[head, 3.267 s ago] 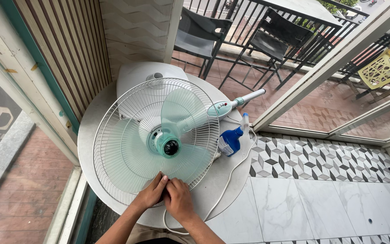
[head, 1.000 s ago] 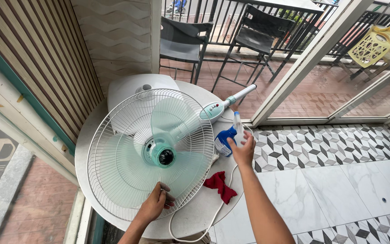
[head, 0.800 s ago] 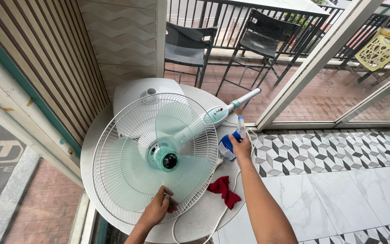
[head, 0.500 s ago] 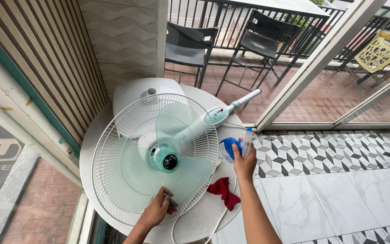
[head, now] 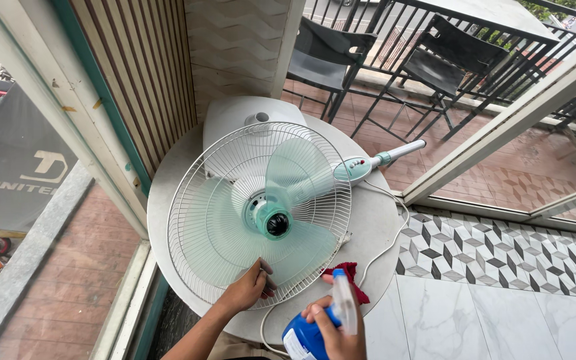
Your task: The person wipes the blades and central hub of a standing fan with a red cloth. They occasionally spray the fan with a blue spray bottle and continue wiping the blades and cage. The person rotates the fan head to access different areas while cleaning.
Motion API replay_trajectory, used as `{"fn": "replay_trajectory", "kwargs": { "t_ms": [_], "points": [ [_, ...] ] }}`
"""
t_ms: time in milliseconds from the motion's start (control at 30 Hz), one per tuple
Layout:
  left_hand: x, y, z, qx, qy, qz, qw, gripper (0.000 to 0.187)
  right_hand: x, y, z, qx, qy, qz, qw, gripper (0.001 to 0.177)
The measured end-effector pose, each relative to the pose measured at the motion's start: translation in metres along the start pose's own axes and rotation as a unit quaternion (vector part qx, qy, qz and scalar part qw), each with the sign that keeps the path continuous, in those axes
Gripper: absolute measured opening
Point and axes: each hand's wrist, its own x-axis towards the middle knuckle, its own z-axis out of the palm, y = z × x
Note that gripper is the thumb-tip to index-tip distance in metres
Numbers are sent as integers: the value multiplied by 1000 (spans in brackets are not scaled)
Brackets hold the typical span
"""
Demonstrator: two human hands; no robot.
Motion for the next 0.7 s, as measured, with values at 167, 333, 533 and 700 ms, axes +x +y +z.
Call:
{"fn": "replay_trajectory", "kwargs": {
  "t_ms": [167, 333, 533, 700],
  "points": [
    [0, -9, 4, -6, 12, 11, 1000, 25, -5, -6, 24, -95, -58, 39, 993, 34],
    [-3, -8, 3, -1, 16, 19, 1000, 28, -4, -24, 27, -135, -75, 41, 987, 42],
    [-5, -2, 2, 31, 15, -4, 999, 31, -8, -14, 20, -148, -70, 115, 980, 62],
    [-10, 7, 2, 66, 14, -31, 997, 33, -5, 0, 17, -152, -71, 84, 982, 33]
  ]
}}
